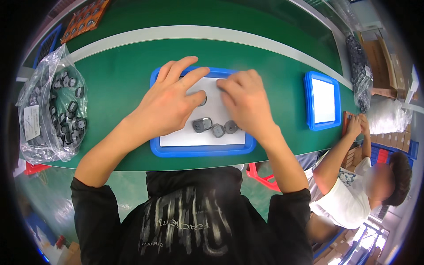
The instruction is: Picking small circular electronic components from a plastic bag and placing them into a blue grid tray.
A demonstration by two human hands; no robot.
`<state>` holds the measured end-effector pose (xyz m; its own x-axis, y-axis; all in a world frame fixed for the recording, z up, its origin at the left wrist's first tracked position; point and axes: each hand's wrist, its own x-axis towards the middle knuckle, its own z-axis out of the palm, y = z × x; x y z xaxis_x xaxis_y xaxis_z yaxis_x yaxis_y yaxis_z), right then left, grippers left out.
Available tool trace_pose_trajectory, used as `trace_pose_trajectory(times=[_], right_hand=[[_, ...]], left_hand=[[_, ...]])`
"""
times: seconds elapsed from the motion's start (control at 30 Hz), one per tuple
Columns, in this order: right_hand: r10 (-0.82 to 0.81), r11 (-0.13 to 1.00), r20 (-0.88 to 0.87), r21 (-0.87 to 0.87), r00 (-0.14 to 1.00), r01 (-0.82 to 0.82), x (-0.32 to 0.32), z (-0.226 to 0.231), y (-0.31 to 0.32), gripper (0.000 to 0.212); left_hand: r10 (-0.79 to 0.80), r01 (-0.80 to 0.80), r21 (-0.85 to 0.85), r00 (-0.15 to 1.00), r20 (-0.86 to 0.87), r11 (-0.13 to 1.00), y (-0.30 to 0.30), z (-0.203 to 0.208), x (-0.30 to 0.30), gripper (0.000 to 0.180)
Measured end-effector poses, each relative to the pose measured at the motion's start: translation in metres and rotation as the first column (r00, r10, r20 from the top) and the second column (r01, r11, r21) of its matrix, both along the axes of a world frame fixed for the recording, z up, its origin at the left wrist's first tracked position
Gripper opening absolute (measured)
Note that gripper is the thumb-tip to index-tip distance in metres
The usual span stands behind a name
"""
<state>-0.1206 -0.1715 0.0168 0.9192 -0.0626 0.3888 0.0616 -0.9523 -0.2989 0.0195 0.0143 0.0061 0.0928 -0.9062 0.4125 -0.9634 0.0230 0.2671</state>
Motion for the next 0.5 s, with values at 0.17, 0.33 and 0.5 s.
trace_pose_trajectory(times=[0.17,0.33,0.5], right_hand=[[0.067,0.991,-0.126,0.122,0.990,-0.052,-0.014,0.003,-0.002,0.026],[0.044,0.991,-0.055,0.128,0.998,-0.036,-0.010,0.002,-0.008,0.028],[0.015,0.999,-0.208,0.051,0.978,-0.004,-0.012,0.003,-0.012,0.022]], left_hand=[[0.001,-0.003,-0.043,0.999,-0.043,0.999,-0.011,0.002,0.005,0.018],[0.138,-0.138,0.000,0.990,-0.035,0.990,-0.013,0.007,-0.014,0.018],[0.129,-0.130,0.024,0.991,0.028,0.991,-0.023,0.004,-0.011,0.020]])
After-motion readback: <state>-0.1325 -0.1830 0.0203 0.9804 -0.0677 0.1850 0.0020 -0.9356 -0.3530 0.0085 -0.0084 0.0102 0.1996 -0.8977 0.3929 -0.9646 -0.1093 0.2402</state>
